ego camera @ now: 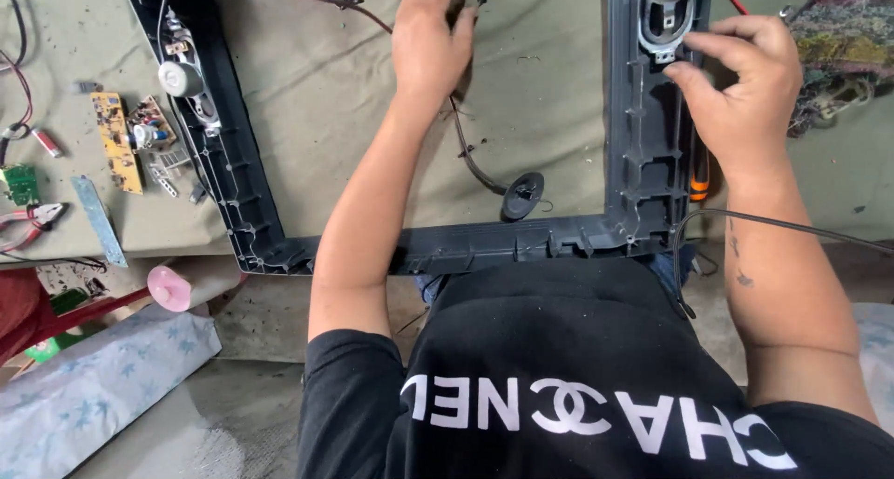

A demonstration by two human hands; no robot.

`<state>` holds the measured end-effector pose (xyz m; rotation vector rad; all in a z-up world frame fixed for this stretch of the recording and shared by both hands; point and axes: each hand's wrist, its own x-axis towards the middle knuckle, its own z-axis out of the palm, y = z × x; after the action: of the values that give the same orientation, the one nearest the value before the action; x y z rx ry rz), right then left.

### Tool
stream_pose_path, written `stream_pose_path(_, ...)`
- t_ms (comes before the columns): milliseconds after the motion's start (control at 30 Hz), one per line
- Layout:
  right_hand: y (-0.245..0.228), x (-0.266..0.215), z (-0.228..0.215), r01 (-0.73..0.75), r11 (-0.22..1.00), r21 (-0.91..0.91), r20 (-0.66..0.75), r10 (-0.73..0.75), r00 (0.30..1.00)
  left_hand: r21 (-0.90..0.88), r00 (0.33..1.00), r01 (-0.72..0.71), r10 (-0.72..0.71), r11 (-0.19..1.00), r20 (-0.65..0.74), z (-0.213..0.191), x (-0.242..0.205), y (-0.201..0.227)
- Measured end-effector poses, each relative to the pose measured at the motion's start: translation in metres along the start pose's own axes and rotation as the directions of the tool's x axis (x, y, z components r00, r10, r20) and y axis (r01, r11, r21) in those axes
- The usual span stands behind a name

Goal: The person cleans a speaker and a black plastic frame using a cloth. They then use a screwdriver to tighten screws on the speaker while it is placed inside the frame.

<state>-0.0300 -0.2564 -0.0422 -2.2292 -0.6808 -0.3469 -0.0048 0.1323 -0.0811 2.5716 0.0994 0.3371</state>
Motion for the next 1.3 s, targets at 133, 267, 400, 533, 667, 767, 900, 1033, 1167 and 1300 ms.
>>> stream_pose_path(133,-0.021,-0.004,-0.014,-0.009,1.000,0.000,-0.071,0.009,0.997,0.051,0.993,0.106,-0.108,0.993,0.047,0.009,0.018,0.012)
stream_pose_path(267,-0.014,-0.019,-0.044,-0.011,1.000,-0.026,-0.145,0.007,0.989,0.029,1.000,-0.012,0.012,1.000,-0.010,0.013,0.025,0.019)
stream_pose_path(400,0.003,-0.040,-0.069,-0.074,0.997,0.011,-0.178,0.075,0.981,0.054,0.993,-0.117,0.115,0.992,0.034,0.016,0.027,0.021)
stream_pose_path(533,-0.005,-0.055,-0.074,-0.127,0.986,-0.110,-0.088,0.118,0.989,0.060,0.973,-0.228,0.225,0.972,0.043,0.019,0.035,0.010)
stream_pose_path(667,-0.043,-0.046,-0.076,-0.372,0.895,-0.244,0.388,0.442,0.808,0.084,0.989,-0.052,0.040,0.995,0.144,0.010,0.042,0.005)
stream_pose_path(767,-0.060,-0.038,-0.078,-0.410,0.816,-0.406,0.591,0.577,0.563,0.000,0.978,0.072,-0.070,0.997,0.198,0.000,0.047,0.003)
stream_pose_path(900,-0.066,-0.030,-0.076,-0.371,0.793,-0.483,0.626,0.609,0.487,-0.119,0.972,0.211,-0.196,0.970,0.128,-0.011,0.048,0.006)
stream_pose_path(1033,-0.073,-0.033,-0.071,-0.380,0.787,-0.486,0.594,0.616,0.518,-0.259,0.997,0.054,-0.065,0.964,-0.032,-0.008,0.031,0.050)
stream_pose_path(1167,-0.069,-0.047,-0.064,-0.397,0.813,-0.427,0.464,0.573,0.676,-0.602,0.981,-0.107,0.182,0.791,0.064,0.020,-0.002,0.114)
stream_pose_path(1300,-0.061,-0.060,-0.059,-0.415,0.821,-0.392,0.348,0.550,0.759,-0.685,0.914,-0.223,0.393,0.694,0.101,0.042,-0.014,0.159)
